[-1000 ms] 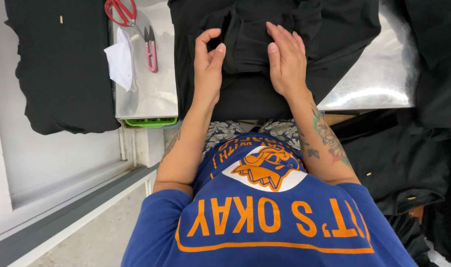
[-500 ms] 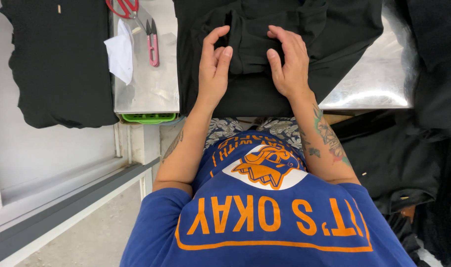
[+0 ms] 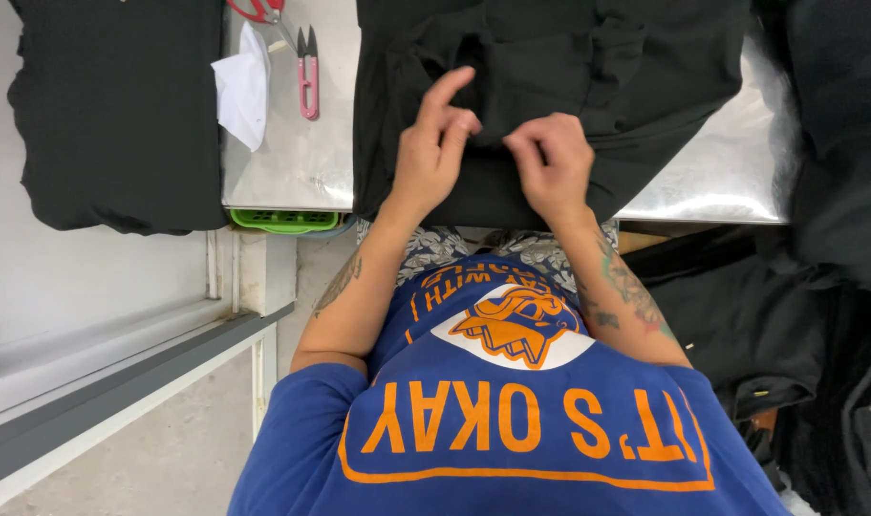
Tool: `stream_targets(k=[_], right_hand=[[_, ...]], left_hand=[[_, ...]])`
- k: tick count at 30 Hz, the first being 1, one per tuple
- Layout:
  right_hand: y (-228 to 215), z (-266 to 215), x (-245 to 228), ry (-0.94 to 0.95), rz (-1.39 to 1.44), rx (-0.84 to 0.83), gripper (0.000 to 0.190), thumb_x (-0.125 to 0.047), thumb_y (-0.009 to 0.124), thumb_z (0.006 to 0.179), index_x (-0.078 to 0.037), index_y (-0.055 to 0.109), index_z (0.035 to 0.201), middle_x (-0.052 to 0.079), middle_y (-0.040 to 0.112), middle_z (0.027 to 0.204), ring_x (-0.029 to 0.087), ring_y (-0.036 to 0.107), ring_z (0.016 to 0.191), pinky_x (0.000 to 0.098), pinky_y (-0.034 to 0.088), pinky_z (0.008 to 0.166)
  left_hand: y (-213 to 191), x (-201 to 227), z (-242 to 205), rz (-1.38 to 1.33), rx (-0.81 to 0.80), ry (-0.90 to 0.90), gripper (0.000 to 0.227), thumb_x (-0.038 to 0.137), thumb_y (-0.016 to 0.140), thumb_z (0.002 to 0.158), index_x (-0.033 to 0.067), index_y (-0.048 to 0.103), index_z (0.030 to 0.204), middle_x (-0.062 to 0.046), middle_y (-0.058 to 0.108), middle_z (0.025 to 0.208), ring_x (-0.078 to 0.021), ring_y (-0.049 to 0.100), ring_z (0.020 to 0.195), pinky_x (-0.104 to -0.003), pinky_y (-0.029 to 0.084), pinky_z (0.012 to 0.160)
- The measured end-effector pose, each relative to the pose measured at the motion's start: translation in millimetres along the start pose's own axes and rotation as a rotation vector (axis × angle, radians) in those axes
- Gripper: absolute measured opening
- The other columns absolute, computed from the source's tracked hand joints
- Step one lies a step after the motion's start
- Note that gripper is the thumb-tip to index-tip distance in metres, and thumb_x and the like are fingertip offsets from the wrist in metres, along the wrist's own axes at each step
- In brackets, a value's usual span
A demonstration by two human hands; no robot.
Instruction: Folding black garments, trimming loose threads with snips, and stacking them on a work table.
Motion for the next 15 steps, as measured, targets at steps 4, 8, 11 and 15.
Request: stream_targets(k=[4, 8, 11, 15], right_hand=[[-58.6, -2.9, 76.3, 0.376, 0.08, 0.318, 0.02, -0.024, 0.048, 0.111, -0.013, 0.052, 0.095, 0.003, 0.05, 0.091, 0.019, 0.049, 0.085, 0.0366, 0.043, 0.081], [-156.8, -64.9, 160.4, 0.388, 0.596, 1.013, 0.029, -0.025, 0.069, 0.103, -0.006, 0.063, 0.124, 0.02, 0.068, 0.126, 0.032, 0.065, 0.116, 0.0503, 0.054, 0.104], [-174.4, -41.7, 83.5, 0.296, 0.376, 0.853, 0.031, -0.021, 0.063, 0.112, -0.006, 0.052, 0.138, 0.017, 0.056, 0.136, 0.031, 0.056, 0.122, 0.045, 0.048, 0.107], [-197.9, 19.7, -33.3, 0.289, -0.263, 0.395, 0.016, -0.008, 0.059, 0.118, 0.001, 0.066, 0.13, 0.016, 0.064, 0.103, 0.022, 0.06, 0.088, 0.0351, 0.052, 0.078]], left_hand=[[-37.3, -15.7, 15.1, 0.115, 0.13, -0.013, 0.03, 0.019, 0.044, 0.113, 0.0176, 0.047, 0.143, -0.001, 0.074, 0.097, -0.0172, 0.072, 0.094, -0.032, 0.055, 0.093], [-67.3, -40.2, 16.4, 0.435, 0.12, -0.024, 0.035, 0.031, 0.052, 0.11, 0.0135, 0.052, 0.14, -0.008, 0.063, 0.116, -0.0259, 0.061, 0.107, -0.039, 0.052, 0.089], [-64.6, -42.1, 21.3, 0.503, 0.024, -0.008, 0.041, 0.033, 0.056, 0.111, 0.0149, 0.046, 0.146, -0.013, 0.054, 0.124, -0.0336, 0.056, 0.111, -0.046, 0.052, 0.084], [-55.7, -17.8, 38.5, 0.559, 0.066, 0.236, 0.03, 0.011, 0.056, 0.109, 0.0119, 0.052, 0.139, -0.015, 0.046, 0.11, -0.0368, 0.051, 0.101, -0.046, 0.051, 0.083]])
Point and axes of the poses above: each hand's wrist, its own z-axis towards the middle knuckle, its own y-axis out of the palm, x = y × z, the point moved 6 cm from there along z, towards the middle knuckle
